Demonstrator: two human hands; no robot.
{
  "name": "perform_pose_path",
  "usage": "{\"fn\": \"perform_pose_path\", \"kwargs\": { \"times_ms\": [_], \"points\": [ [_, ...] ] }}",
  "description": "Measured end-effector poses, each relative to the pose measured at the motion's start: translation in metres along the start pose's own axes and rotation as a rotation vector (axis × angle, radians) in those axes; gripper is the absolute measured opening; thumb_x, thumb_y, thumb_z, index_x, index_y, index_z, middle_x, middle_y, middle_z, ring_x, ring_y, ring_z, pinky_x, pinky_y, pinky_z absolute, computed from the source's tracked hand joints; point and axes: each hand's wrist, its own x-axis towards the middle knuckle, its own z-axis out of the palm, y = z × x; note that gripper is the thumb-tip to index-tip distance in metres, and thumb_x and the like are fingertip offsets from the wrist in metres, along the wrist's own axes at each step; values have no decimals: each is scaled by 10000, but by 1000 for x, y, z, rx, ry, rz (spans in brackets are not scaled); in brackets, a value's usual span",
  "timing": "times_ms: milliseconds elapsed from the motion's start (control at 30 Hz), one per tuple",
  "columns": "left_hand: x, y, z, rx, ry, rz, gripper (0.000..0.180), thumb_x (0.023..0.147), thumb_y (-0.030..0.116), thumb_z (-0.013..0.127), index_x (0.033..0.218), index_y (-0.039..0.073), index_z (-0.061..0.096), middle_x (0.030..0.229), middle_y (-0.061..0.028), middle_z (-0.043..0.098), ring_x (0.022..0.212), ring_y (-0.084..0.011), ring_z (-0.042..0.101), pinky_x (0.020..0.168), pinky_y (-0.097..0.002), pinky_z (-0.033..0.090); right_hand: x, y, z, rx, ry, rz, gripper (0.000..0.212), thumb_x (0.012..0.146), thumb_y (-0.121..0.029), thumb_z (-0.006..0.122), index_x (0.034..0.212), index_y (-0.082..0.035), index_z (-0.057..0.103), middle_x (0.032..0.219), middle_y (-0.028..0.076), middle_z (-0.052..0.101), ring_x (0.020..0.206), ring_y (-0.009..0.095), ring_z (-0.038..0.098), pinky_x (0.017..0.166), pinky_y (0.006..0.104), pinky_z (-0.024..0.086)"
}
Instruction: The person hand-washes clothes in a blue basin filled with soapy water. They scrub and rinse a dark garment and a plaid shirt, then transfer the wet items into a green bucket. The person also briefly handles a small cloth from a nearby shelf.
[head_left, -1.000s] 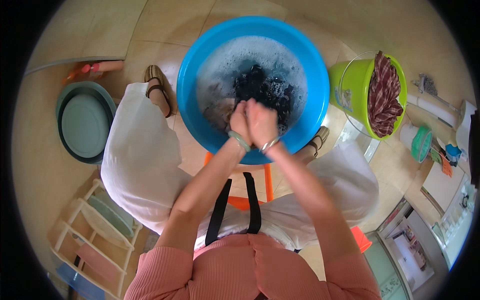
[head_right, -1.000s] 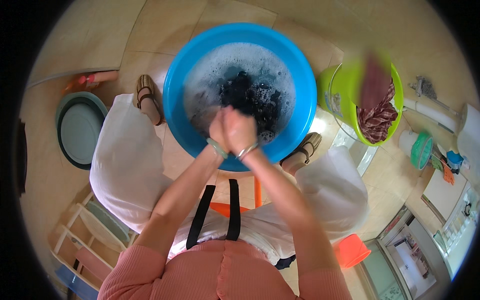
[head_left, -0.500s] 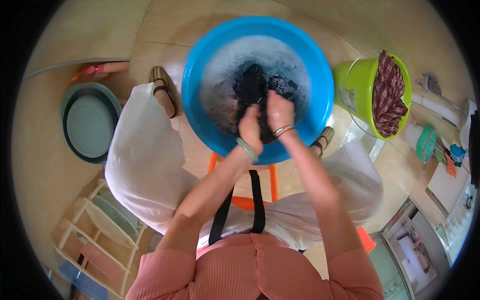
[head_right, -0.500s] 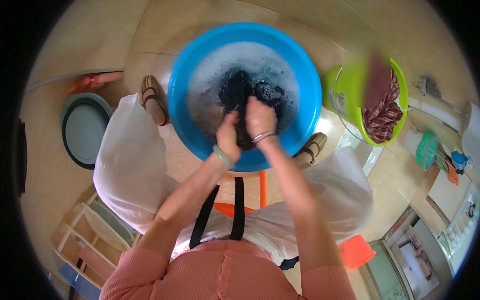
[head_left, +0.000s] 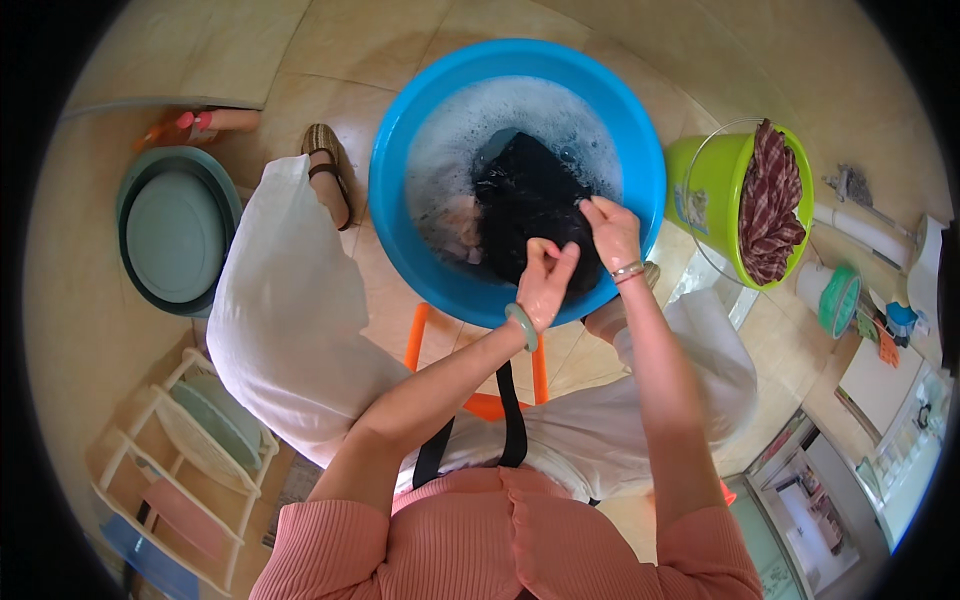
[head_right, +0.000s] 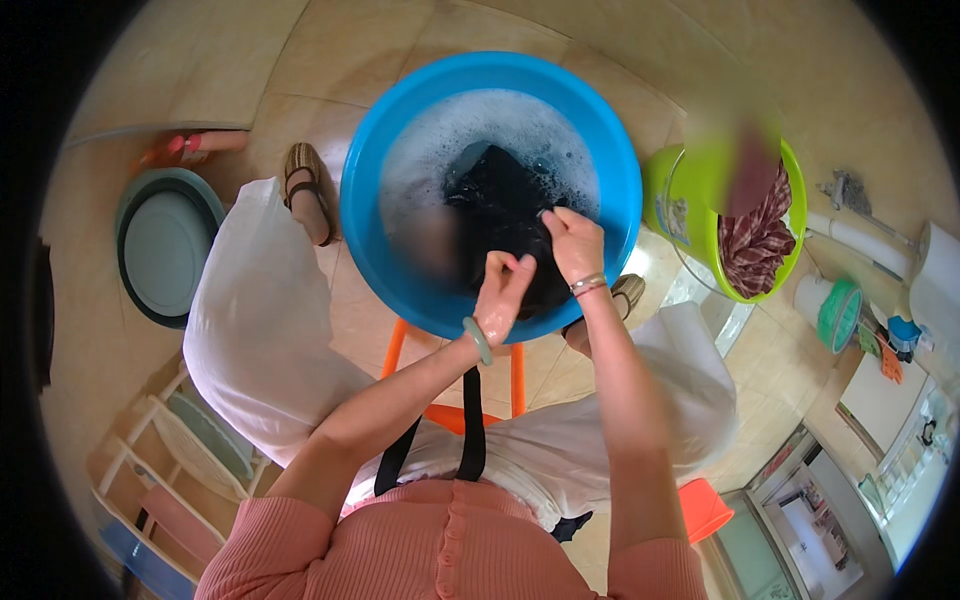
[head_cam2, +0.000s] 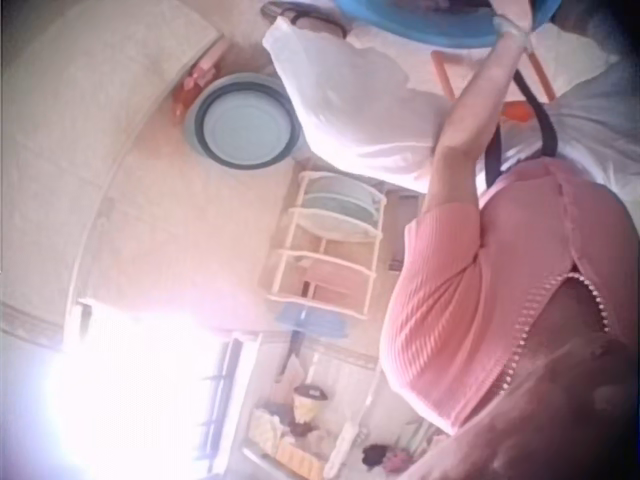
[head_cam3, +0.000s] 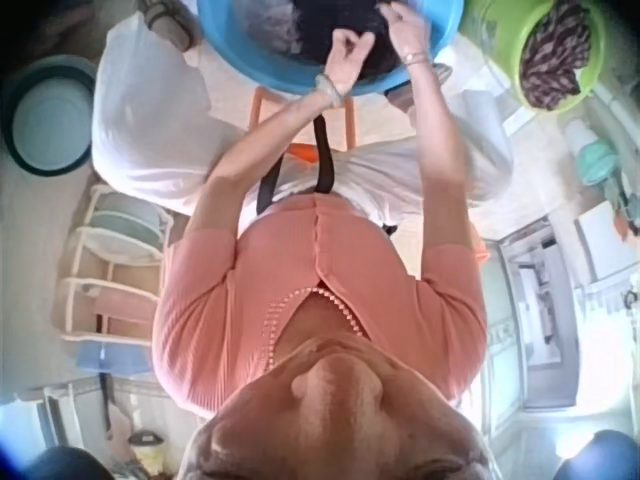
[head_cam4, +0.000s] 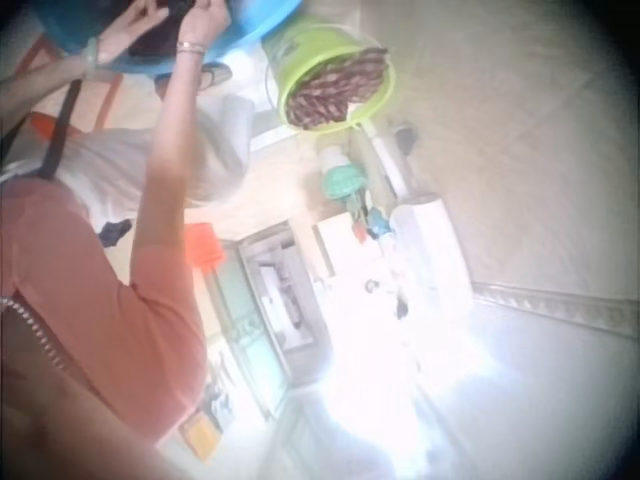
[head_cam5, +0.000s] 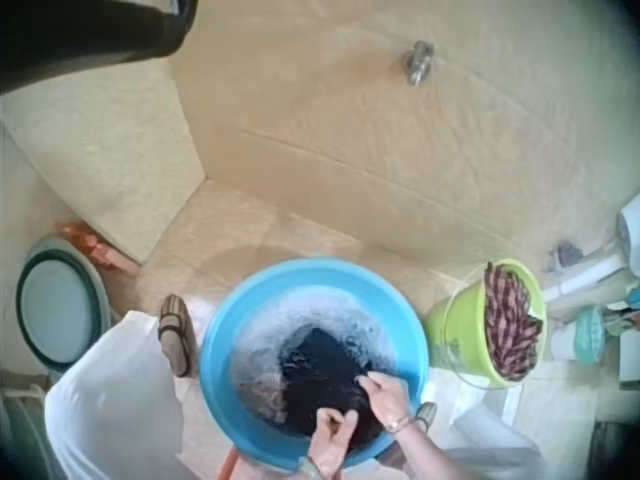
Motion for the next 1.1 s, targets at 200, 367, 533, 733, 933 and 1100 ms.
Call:
{"fn": "perform_pose_path", "kwargs": {
  "times_ms": [200,367,533,733,933,1100],
  "points": [
    [9,-5,-6,-227,83,-287,395,935,463,560,921,69,565,842,21,532,828,-76,454,804,-204,377,-6,-10,-15,794,277,115,252,929,-176,627,1054,42,648,933,-27,633,841,61,519,768,222,443],
    [5,-31,-3,308,-47,-17,280,938,310,573,890,46,654,831,-22,603,798,-88,528,775,-232,417,-8,15,-28,150,407,49,247,941,-230,589,1043,-8,630,847,126,634,759,187,561,766,296,464],
    [16,1,-14,-58,16,45,245,908,225,619,747,77,508,645,58,389,633,-40,340,574,-213,291,-5,4,-17,66,553,-26,257,959,-236,563,1043,2,610,858,129,641,778,208,577,766,320,464],
    [34,29,-21,-343,289,164,142,929,223,596,878,105,536,801,48,460,750,-68,418,689,-218,352,-4,78,2,901,479,556,433,947,-318,577,1180,46,549,1047,154,618,941,189,567,870,296,449],
    [63,11,-49,-155,-60,-156,704,894,436,620,1472,164,323,1404,-98,435,1271,-232,423,1062,-338,327,-74,-78,33,103,-14,-206,427,825,-150,715,1200,-32,548,1129,171,619,989,321,621,849,351,497],
    [59,41,-39,-643,-249,-220,201,929,283,605,999,97,633,887,-14,642,858,-112,598,757,-270,491,-95,-92,49,-31,-19,-438,110,811,-87,693,814,-72,584,719,118,599,602,317,605,529,381,475]
  ]
}}
